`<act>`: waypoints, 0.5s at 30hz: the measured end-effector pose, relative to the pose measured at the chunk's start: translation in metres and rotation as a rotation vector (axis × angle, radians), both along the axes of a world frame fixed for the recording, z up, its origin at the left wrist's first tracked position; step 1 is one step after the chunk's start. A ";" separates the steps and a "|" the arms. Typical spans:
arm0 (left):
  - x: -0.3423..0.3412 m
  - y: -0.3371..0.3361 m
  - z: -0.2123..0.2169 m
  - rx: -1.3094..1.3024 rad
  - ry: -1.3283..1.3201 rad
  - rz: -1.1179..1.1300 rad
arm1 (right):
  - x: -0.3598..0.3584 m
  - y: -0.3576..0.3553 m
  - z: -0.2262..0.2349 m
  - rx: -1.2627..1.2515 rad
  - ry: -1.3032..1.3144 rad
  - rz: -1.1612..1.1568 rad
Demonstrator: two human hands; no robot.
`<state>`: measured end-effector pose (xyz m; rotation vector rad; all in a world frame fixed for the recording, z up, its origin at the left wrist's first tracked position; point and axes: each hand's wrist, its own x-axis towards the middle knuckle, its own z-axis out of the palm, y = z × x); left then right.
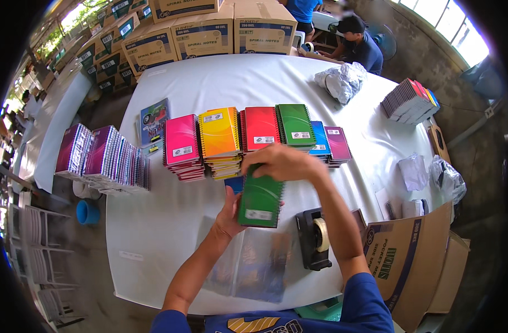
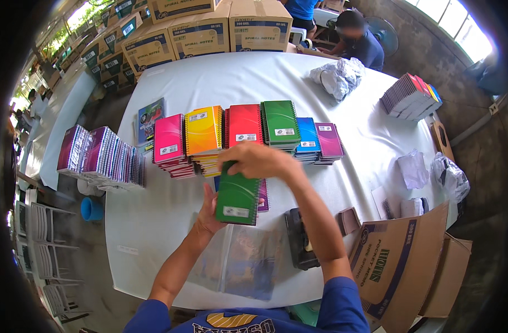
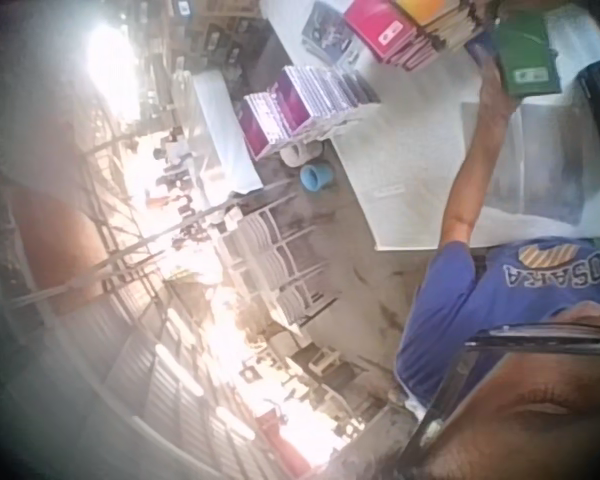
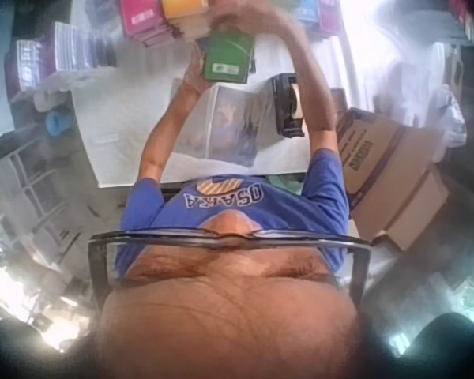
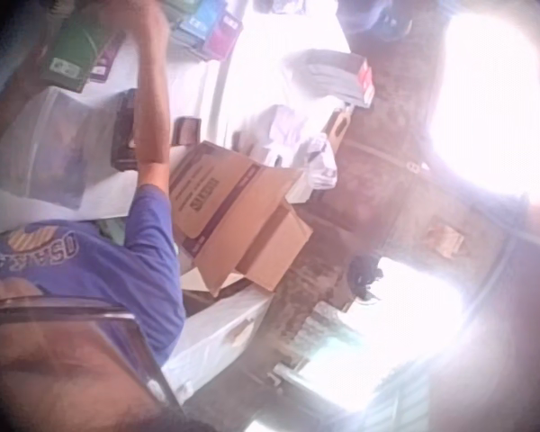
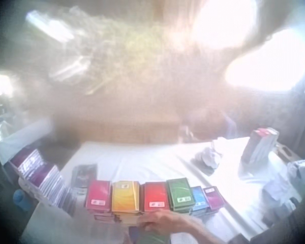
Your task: The person places a notebook on a plastic sheet, folds the sheet around it, and secures it with tape. The person then stacks the packaged notebooks and repeats the process with additional notebooks of various colors.
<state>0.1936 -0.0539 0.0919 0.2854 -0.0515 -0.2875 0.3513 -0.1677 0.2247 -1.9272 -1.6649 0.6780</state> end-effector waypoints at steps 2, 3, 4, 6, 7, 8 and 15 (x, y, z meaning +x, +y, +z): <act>-0.005 -0.001 0.017 0.069 -0.018 0.042 | -0.002 0.010 -0.023 0.207 0.030 -0.123; -0.008 0.003 0.019 0.196 0.056 0.061 | -0.004 0.014 -0.035 0.409 0.061 -0.247; -0.009 0.004 0.020 0.319 0.127 0.079 | -0.003 0.012 -0.043 0.405 0.063 -0.239; -0.009 0.008 0.013 0.373 0.198 0.120 | 0.000 0.002 -0.059 0.418 -0.636 -0.596; -0.009 0.011 0.010 0.436 0.260 0.154 | 0.006 0.001 -0.069 0.318 -0.650 -0.555; -0.009 0.012 0.006 0.434 0.256 0.154 | 0.009 -0.002 -0.078 0.318 -0.655 -0.555; -0.015 0.029 -0.025 0.275 0.398 0.158 | 0.020 -0.007 -0.067 0.484 -0.782 -0.512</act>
